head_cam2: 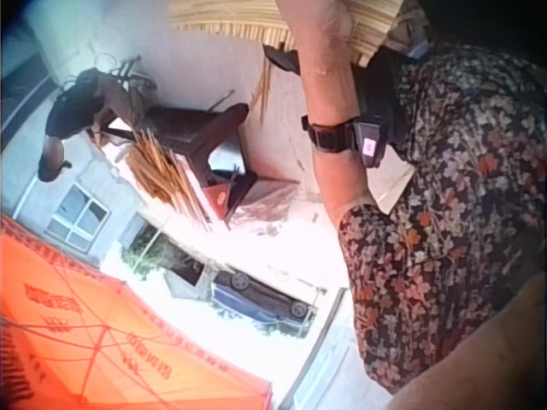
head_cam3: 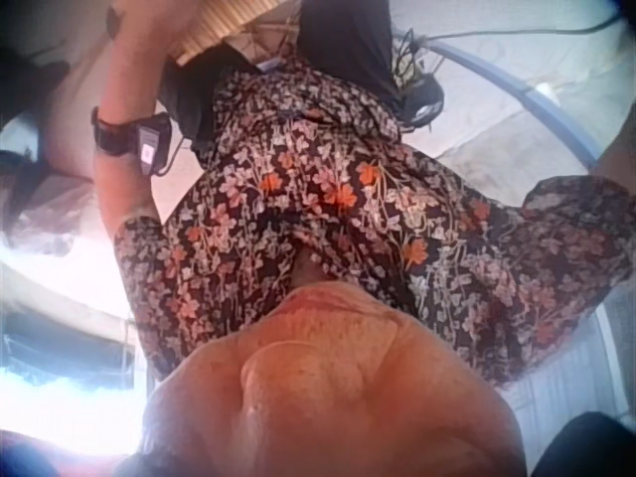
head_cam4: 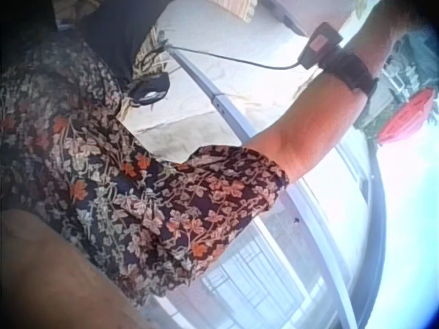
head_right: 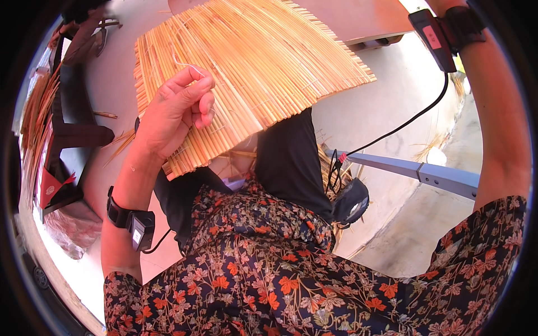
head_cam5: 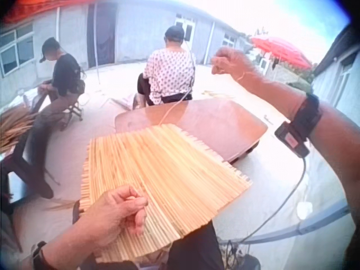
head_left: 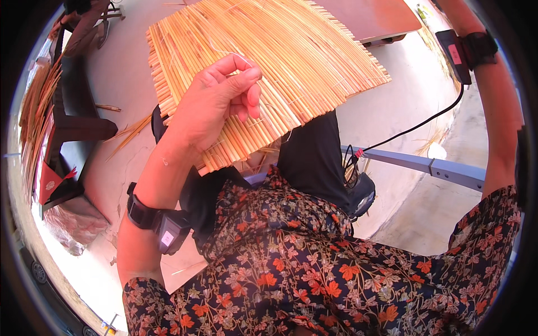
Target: The person weaves a bamboo mat by hand, threading white string through the bamboo slats to secure them. They repeatedly adjust the mat's position and pull the string tight to ensure the weave is secure.
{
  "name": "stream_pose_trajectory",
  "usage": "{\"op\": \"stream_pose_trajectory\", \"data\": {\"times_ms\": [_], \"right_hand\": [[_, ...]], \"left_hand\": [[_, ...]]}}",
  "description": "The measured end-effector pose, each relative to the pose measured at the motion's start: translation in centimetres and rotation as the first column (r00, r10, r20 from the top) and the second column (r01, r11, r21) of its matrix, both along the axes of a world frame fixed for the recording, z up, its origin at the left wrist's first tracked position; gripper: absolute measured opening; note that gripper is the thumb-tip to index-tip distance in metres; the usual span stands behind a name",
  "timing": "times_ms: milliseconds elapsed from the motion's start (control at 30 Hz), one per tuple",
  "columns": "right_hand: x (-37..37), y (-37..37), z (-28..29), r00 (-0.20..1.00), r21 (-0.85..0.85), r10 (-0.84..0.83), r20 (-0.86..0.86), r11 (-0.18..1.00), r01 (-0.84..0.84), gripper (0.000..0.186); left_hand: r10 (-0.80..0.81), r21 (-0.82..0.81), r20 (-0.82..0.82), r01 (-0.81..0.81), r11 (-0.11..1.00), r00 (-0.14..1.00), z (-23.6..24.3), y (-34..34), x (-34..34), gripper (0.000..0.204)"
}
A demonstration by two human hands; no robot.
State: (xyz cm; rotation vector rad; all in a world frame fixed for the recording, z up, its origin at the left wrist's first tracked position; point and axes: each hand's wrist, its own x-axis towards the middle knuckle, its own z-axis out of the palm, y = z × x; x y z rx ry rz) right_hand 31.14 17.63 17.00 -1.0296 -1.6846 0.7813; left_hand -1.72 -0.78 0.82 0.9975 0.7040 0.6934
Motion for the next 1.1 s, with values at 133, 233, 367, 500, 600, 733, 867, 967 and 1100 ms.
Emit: {"op": "stream_pose_trajectory", "data": {"times_ms": [133,233,367,500,600,733,867,967,1100], "right_hand": [[-5.3,-10.4,-11.4,0.884,-0.526,0.466,-0.051,0.739,-0.42,0.014],[-7.5,-15.6,-16.7,0.769,-0.614,0.617,-0.165,0.546,-0.57,0.024],[-8.9,-17.1,-17.4,0.73,-0.479,0.683,0.011,0.645,-0.596,0.026],[-9.0,-17.5,-16.1,0.674,-0.439,0.67,0.311,0.73,-0.524,0.026],[-9.0,-17.9,-16.6,0.679,-0.432,0.657,0.328,0.744,-0.51,0.026],[-9.2,-17.7,-17.5,0.748,-0.446,0.644,0.159,0.723,-0.527,0.028],[-9.1,-17.1,-17.3,0.771,-0.51,0.631,-0.089,0.636,-0.579,0.023],[-8.9,-17.0,-16.9,0.775,-0.538,0.589,-0.228,0.587,-0.604,0.019],[-9.0,-17.0,-16.9,0.792,-0.537,0.575,-0.202,0.611,-0.581,0.021]], "left_hand": [[0.11,-0.163,0.346,-0.056,0.985,0.932,-1.0,0.6,-0.5,0.013],[0.144,-0.185,0.442,-0.067,0.98,0.885,-1.8,0.1,-0.8,0.012],[0.151,-0.168,0.476,-0.079,0.983,0.866,-2.0,-0.3,-1.0,0.012],[0.144,-0.087,0.535,-0.115,0.99,0.832,-2.0,0.2,-0.8,0.012],[0.137,-0.064,0.452,-0.122,0.991,0.881,-1.8,1.0,-0.5,0.015],[0.147,0.113,-0.164,-0.13,0.985,0.975,0.8,3.1,-1.8,0.032],[0.549,0.586,-0.81,0.307,0.75,0.204,5.0,3.3,-7.0,0.046],[0.837,0.791,-0.514,0.482,0.378,0.188,4.7,-1.4,-10.2,0.055],[0.482,0.47,-0.73,-0.157,0.869,0.484,2.2,-6.4,-13.6,0.048]]}}
